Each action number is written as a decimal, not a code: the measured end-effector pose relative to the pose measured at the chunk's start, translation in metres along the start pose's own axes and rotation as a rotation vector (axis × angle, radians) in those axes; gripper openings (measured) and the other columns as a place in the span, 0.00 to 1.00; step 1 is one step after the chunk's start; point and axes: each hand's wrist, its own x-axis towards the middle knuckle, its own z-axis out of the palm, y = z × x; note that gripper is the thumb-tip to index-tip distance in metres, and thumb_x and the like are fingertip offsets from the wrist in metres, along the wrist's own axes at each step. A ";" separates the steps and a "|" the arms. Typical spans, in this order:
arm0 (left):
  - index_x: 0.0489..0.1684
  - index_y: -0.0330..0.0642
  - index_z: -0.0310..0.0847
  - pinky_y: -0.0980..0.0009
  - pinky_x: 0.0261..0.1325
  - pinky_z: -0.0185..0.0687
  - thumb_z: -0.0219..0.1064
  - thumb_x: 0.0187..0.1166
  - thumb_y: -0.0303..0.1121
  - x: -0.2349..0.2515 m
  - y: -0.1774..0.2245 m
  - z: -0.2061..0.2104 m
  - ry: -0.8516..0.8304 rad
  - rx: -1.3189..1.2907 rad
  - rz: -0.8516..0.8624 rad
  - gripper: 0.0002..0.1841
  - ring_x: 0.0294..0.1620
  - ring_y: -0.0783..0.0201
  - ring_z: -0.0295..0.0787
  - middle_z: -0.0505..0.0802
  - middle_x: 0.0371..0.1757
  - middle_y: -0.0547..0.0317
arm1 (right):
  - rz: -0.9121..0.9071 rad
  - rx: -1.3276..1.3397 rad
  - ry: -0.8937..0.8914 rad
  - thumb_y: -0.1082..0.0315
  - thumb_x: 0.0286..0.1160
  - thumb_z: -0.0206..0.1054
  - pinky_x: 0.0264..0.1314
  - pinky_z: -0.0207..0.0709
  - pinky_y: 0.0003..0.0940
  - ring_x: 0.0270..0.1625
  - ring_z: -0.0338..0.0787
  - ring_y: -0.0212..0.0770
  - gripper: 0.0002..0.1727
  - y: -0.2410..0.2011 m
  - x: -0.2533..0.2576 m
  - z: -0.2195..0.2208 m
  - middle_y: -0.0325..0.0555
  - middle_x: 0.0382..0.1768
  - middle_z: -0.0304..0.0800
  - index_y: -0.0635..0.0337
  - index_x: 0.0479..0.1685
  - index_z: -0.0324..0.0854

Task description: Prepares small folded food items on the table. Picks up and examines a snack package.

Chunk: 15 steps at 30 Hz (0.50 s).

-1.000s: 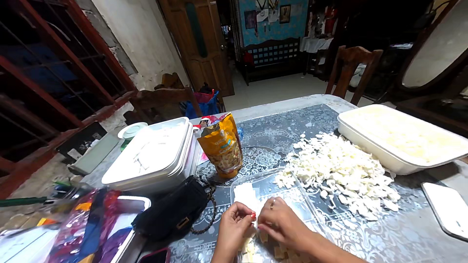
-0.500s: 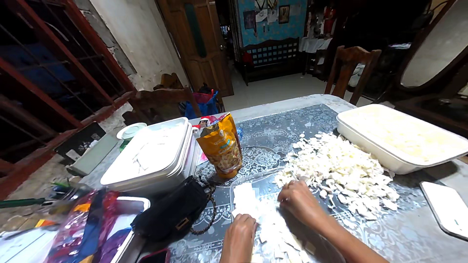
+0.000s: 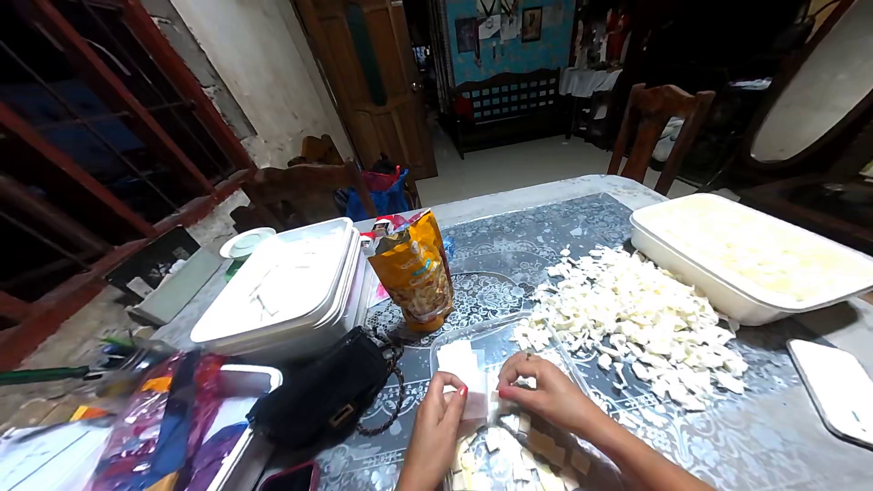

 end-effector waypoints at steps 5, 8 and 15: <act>0.52 0.32 0.70 0.71 0.38 0.87 0.68 0.77 0.23 -0.007 0.006 0.017 0.002 -0.176 -0.066 0.13 0.28 0.70 0.90 0.91 0.27 0.60 | -0.024 0.012 0.032 0.69 0.73 0.72 0.76 0.71 0.46 0.71 0.82 0.53 0.10 -0.003 -0.005 0.020 0.61 0.61 0.89 0.69 0.39 0.91; 0.61 0.31 0.78 0.73 0.40 0.88 0.71 0.73 0.22 -0.008 0.006 0.018 0.014 -0.177 -0.067 0.18 0.31 0.71 0.92 0.96 0.33 0.58 | 0.004 0.169 0.085 0.70 0.75 0.71 0.61 0.82 0.31 0.58 0.89 0.36 0.09 0.002 -0.003 0.020 0.52 0.56 0.90 0.69 0.44 0.88; 0.35 0.35 0.86 0.75 0.39 0.87 0.73 0.66 0.16 -0.004 0.003 0.013 -0.051 -0.271 -0.145 0.06 0.31 0.73 0.89 0.92 0.33 0.62 | -0.066 0.023 0.036 0.69 0.78 0.67 0.57 0.82 0.42 0.49 0.91 0.46 0.11 -0.002 -0.006 0.024 0.55 0.44 0.92 0.70 0.48 0.86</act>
